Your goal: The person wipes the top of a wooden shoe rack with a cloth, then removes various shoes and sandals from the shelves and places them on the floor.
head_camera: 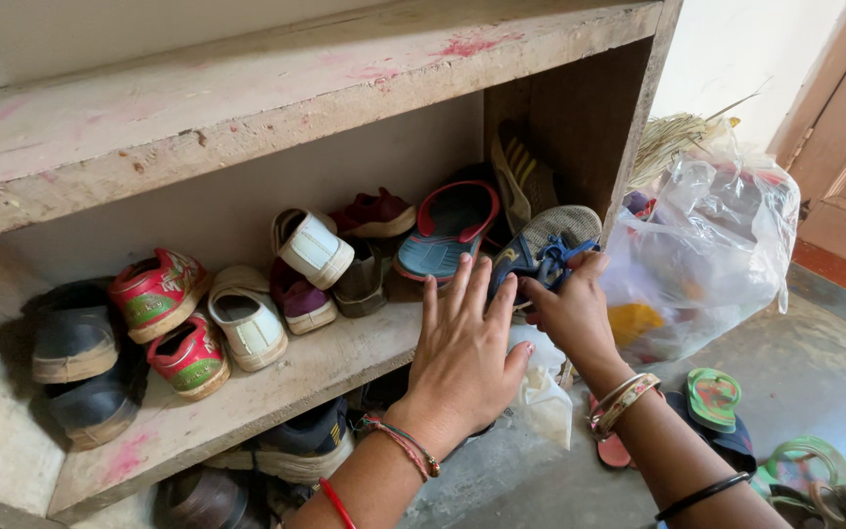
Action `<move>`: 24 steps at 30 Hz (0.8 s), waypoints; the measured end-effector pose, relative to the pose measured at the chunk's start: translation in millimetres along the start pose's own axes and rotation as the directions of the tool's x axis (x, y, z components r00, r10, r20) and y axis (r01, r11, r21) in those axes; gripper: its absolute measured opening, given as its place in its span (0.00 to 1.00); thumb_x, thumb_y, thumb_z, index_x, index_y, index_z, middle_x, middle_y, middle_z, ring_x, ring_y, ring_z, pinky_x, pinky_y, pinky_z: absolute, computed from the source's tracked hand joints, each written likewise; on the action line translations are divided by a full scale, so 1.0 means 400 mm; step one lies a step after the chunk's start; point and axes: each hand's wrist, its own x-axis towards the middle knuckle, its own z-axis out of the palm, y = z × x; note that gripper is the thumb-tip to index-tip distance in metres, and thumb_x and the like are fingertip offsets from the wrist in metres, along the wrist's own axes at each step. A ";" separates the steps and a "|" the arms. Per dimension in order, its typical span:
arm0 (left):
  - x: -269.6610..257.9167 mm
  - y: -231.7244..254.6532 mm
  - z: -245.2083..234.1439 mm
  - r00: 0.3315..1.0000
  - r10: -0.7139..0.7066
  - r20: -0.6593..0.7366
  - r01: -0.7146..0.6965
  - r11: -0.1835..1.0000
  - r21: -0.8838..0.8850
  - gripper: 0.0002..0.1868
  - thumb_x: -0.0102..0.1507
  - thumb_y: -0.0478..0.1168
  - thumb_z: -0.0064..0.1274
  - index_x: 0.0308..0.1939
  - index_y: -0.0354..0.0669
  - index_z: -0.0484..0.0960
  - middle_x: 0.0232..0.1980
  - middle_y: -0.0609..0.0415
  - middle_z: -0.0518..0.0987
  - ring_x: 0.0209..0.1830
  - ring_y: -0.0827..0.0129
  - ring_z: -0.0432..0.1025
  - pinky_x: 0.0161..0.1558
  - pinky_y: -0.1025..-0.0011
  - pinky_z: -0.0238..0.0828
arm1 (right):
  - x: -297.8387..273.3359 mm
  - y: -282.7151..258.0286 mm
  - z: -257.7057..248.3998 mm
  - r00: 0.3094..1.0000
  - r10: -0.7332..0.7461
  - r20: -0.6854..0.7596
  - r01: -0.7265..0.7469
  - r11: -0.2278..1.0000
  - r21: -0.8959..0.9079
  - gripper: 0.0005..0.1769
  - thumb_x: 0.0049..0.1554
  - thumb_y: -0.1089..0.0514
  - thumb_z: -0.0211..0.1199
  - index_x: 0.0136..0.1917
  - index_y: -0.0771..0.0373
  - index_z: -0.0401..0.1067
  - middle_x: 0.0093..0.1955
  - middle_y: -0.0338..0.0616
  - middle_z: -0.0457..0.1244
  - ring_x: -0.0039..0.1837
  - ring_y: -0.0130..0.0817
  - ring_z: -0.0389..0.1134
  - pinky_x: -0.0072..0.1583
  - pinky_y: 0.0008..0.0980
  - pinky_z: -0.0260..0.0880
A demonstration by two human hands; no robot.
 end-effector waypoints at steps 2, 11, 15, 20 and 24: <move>-0.005 0.003 0.007 1.000 -0.005 0.022 0.005 1.000 -0.011 0.39 0.62 0.51 0.53 0.71 0.33 0.63 0.76 0.31 0.57 0.81 0.44 0.42 0.74 0.41 0.30 | 0.001 -0.004 0.004 1.000 0.023 -0.018 -0.021 0.994 0.110 0.32 0.55 0.59 0.66 0.59 0.65 0.45 0.46 0.63 0.66 0.32 0.40 0.73 0.33 0.38 0.74; -0.007 0.050 0.020 0.997 0.052 0.049 -0.049 0.997 -0.065 0.43 0.60 0.52 0.54 0.74 0.33 0.59 0.77 0.32 0.56 0.81 0.45 0.42 0.74 0.41 0.29 | -0.041 0.038 -0.085 0.995 0.098 0.015 -0.091 0.839 0.536 0.26 0.57 0.68 0.55 0.61 0.59 0.43 0.48 0.58 0.64 0.36 0.44 0.72 0.38 0.42 0.79; -0.023 0.083 0.042 0.989 0.143 0.035 -0.137 0.983 -0.123 0.45 0.61 0.52 0.55 0.76 0.33 0.56 0.77 0.32 0.56 0.81 0.45 0.43 0.75 0.42 0.30 | -0.082 0.074 -0.194 0.996 0.085 -0.010 -0.064 0.816 0.574 0.22 0.59 0.66 0.55 0.62 0.61 0.49 0.50 0.52 0.66 0.40 0.42 0.74 0.42 0.41 0.79; -0.041 0.120 0.082 0.972 0.188 0.140 -0.164 0.972 -0.170 0.45 0.61 0.52 0.55 0.76 0.34 0.56 0.78 0.33 0.56 0.81 0.44 0.44 0.75 0.44 0.31 | -0.103 0.151 -0.350 0.992 0.119 -0.041 -0.087 0.886 0.455 0.21 0.60 0.63 0.55 0.63 0.61 0.50 0.47 0.54 0.68 0.38 0.42 0.72 0.42 0.37 0.78; -0.060 0.149 0.124 0.960 0.202 0.192 -0.166 0.968 -0.189 0.46 0.60 0.52 0.55 0.76 0.34 0.56 0.78 0.33 0.55 0.81 0.45 0.44 0.75 0.44 0.31 | -0.087 0.279 -0.420 0.934 0.356 -0.011 -0.338 0.897 0.286 0.24 0.59 0.60 0.58 0.65 0.61 0.53 0.43 0.59 0.66 0.37 0.44 0.72 0.40 0.39 0.75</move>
